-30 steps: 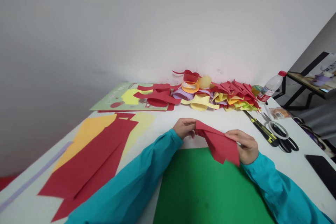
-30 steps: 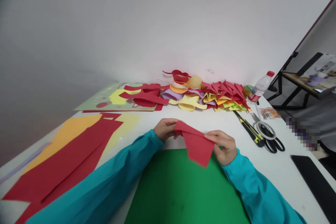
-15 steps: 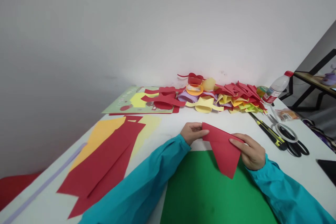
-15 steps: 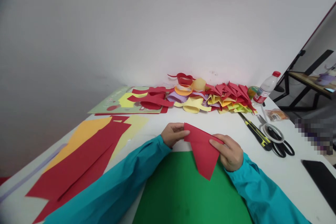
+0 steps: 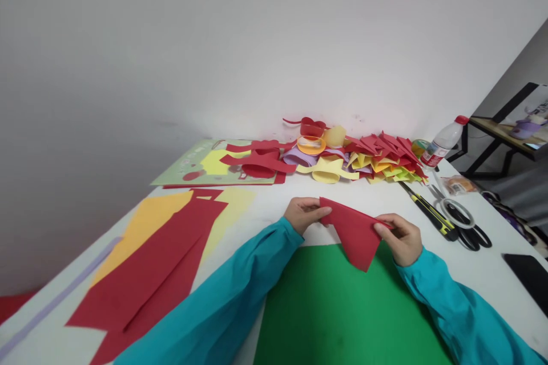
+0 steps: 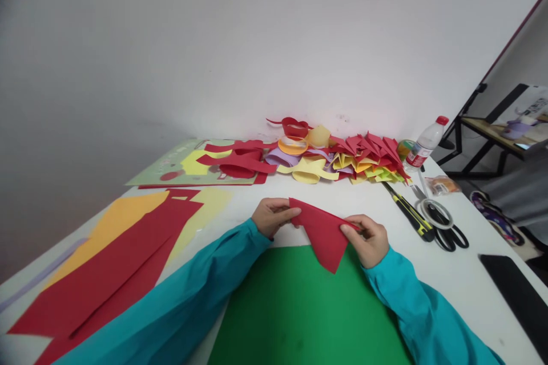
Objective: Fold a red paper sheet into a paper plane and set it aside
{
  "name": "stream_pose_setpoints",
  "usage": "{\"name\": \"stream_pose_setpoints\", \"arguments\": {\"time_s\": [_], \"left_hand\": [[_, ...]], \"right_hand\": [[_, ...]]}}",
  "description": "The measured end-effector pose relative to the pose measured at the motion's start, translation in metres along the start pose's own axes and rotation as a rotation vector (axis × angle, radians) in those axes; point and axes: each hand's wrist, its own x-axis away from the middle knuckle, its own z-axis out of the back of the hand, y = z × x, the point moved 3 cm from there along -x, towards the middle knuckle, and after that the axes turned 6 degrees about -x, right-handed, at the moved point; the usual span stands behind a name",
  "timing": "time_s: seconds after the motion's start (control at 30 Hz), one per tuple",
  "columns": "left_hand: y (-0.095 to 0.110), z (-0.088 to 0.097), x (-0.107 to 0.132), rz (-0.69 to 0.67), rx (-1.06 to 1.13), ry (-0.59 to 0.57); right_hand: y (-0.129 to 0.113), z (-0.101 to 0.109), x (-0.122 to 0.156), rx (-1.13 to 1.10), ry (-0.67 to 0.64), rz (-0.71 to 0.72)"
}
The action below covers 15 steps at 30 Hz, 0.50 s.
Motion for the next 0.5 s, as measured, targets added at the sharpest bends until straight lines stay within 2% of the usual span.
{"name": "stream_pose_setpoints", "arguments": {"time_s": [0.17,0.5], "left_hand": [[-0.0004,0.0006,-0.0004,-0.005,-0.008,0.007],[-0.0022,0.0015,0.0014,0.045,-0.075,0.026]], "right_hand": [[0.0000,-0.0044,0.0012,0.003,0.071,-0.047],[0.0013,-0.0046,-0.0033,-0.172,0.031,-0.218]]}}
